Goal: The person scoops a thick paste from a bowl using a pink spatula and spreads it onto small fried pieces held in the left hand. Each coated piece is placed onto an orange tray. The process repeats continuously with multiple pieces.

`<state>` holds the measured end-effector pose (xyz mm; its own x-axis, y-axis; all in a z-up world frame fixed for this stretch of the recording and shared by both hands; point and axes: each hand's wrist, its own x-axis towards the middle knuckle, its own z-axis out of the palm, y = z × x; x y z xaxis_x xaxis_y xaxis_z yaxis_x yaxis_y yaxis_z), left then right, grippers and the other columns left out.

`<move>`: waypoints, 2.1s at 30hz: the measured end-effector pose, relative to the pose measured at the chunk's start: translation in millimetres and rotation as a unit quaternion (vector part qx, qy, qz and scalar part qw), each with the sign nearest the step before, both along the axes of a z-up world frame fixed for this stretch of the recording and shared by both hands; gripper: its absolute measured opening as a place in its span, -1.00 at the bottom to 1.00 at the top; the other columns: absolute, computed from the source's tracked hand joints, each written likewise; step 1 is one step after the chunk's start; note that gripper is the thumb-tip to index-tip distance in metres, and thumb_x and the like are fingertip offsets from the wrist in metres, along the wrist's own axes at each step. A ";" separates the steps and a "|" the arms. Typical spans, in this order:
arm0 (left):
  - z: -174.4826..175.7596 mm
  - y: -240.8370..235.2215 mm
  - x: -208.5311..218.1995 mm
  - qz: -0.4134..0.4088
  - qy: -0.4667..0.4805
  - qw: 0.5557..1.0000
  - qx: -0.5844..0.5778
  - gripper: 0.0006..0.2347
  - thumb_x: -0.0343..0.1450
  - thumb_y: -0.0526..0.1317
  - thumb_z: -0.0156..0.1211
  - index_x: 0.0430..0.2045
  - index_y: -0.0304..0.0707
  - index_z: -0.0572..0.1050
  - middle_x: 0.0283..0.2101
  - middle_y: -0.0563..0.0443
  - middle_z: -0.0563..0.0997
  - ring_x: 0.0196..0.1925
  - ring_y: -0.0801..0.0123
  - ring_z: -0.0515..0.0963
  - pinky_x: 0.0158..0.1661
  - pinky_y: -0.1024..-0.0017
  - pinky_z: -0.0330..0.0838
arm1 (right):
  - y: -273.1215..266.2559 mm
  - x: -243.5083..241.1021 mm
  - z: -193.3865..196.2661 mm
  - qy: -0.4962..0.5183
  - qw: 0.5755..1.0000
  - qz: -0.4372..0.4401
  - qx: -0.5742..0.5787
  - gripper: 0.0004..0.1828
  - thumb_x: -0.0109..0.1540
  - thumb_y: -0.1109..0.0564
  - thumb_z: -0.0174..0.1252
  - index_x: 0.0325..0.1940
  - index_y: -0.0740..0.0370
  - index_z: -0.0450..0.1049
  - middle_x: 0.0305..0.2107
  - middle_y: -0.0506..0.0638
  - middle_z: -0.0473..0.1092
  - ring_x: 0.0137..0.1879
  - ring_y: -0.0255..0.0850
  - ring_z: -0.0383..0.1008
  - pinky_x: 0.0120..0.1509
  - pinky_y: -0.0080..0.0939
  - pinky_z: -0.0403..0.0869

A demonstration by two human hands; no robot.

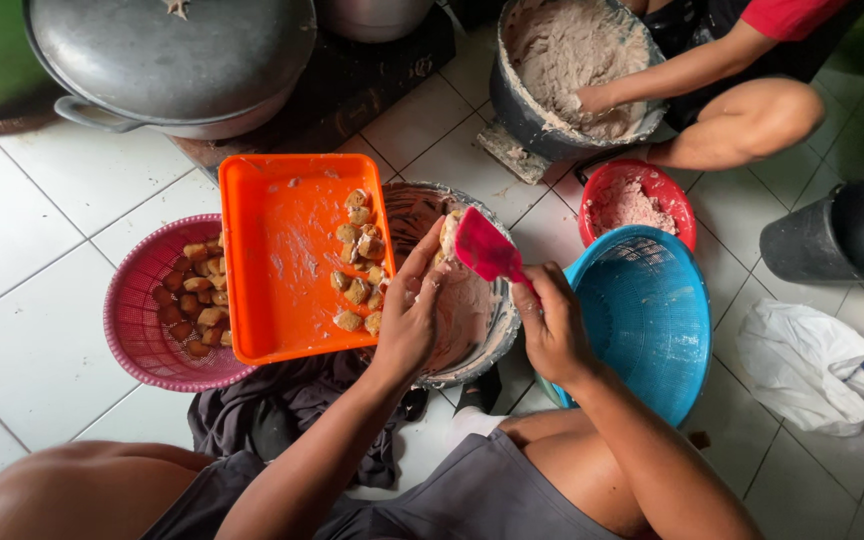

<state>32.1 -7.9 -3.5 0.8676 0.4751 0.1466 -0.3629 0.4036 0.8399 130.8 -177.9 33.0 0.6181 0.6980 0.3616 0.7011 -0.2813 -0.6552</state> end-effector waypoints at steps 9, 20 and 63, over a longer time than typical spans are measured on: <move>-6.9 15.2 -4.0 -0.086 -0.023 0.995 -0.054 -0.41 0.44 -0.40 0.23 0.40 -0.45 0.15 0.41 -0.13 0.35 0.42 0.33 0.36 0.33 0.42 0.29 | -0.2 6.0 -2.4 -0.018 1.000 -0.019 0.006 -0.77 0.42 0.11 0.04 0.04 0.32 0.44 -0.27 0.11 0.33 -0.21 -0.06 0.38 -0.12 -0.15 0.36; 18.0 50.7 -0.6 0.212 0.100 0.887 0.397 -0.65 0.21 -0.35 0.44 -0.13 -0.14 0.59 -0.05 0.08 0.66 0.08 0.32 0.60 0.35 -0.10 0.07 | -9.4 13.2 6.3 -0.072 0.997 -0.039 -0.017 -0.81 0.36 0.14 0.15 -0.04 0.34 0.48 -0.29 0.11 0.36 -0.26 -0.06 0.38 -0.17 -0.11 0.37; -193.8 259.0 -32.3 0.371 0.304 0.737 0.477 -0.67 0.59 -0.17 0.34 0.20 -0.23 0.44 0.19 -0.10 0.54 0.27 0.10 0.45 0.32 0.13 0.29 | -30.1 74.4 -111.3 0.136 0.893 0.014 -0.430 -0.80 0.36 0.13 0.01 0.01 0.28 0.38 -0.44 0.23 0.51 -0.26 0.15 0.57 -0.22 0.10 0.46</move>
<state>-0.2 251.1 -197.3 0.4640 0.7840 0.4124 0.3738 -0.5954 0.7112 205.3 -208.0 -78.3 0.5791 0.6621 -0.4757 0.5637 -0.7467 -0.3531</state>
